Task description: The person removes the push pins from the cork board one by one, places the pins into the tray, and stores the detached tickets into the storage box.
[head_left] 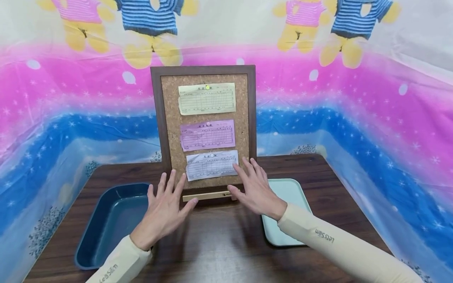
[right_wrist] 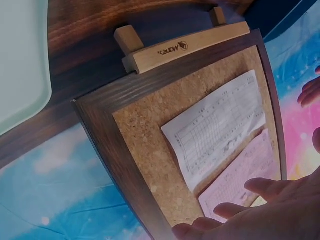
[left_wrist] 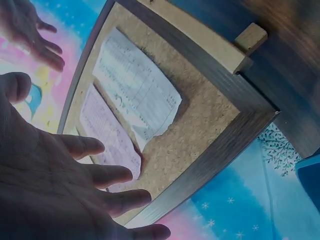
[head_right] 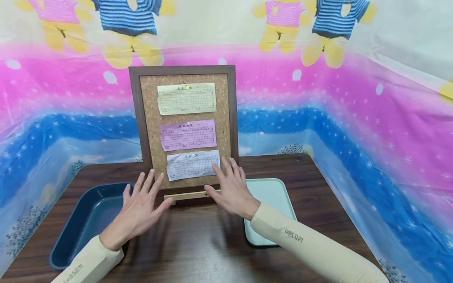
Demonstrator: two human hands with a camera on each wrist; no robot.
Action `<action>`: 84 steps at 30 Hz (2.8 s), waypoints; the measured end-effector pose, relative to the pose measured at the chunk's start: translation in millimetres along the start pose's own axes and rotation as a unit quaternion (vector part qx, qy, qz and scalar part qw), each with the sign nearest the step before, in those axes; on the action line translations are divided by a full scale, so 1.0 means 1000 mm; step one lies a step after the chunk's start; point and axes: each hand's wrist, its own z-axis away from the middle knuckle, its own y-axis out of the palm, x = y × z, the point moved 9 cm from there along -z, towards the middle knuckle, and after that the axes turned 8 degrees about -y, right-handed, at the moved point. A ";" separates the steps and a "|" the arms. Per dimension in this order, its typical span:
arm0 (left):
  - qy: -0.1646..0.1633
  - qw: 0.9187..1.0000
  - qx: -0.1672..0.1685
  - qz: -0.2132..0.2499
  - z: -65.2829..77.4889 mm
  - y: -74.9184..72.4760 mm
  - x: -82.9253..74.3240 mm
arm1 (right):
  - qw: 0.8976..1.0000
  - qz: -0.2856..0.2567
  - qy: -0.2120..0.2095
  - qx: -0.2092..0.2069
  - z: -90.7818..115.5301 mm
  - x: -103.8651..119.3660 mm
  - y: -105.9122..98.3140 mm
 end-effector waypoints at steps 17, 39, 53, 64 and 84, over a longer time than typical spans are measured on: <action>0.009 0.999 -0.044 0.020 -0.018 -0.026 -0.007 | 1.000 0.019 0.003 -0.009 -0.022 0.004 -0.020; 0.034 0.992 -0.104 0.066 -0.027 -0.055 -0.015 | 0.999 0.030 -0.014 -0.037 -0.037 0.021 -0.043; 0.078 0.958 -0.212 0.176 -0.030 -0.082 -0.007 | 0.998 0.031 0.000 -0.054 -0.049 0.019 -0.050; 0.081 0.941 -0.174 0.277 -0.045 -0.076 0.007 | 0.995 -0.006 0.003 -0.103 -0.062 0.011 -0.063; 0.054 0.926 -0.187 0.322 -0.068 -0.080 0.017 | 0.985 -0.046 -0.017 -0.163 -0.077 0.004 -0.077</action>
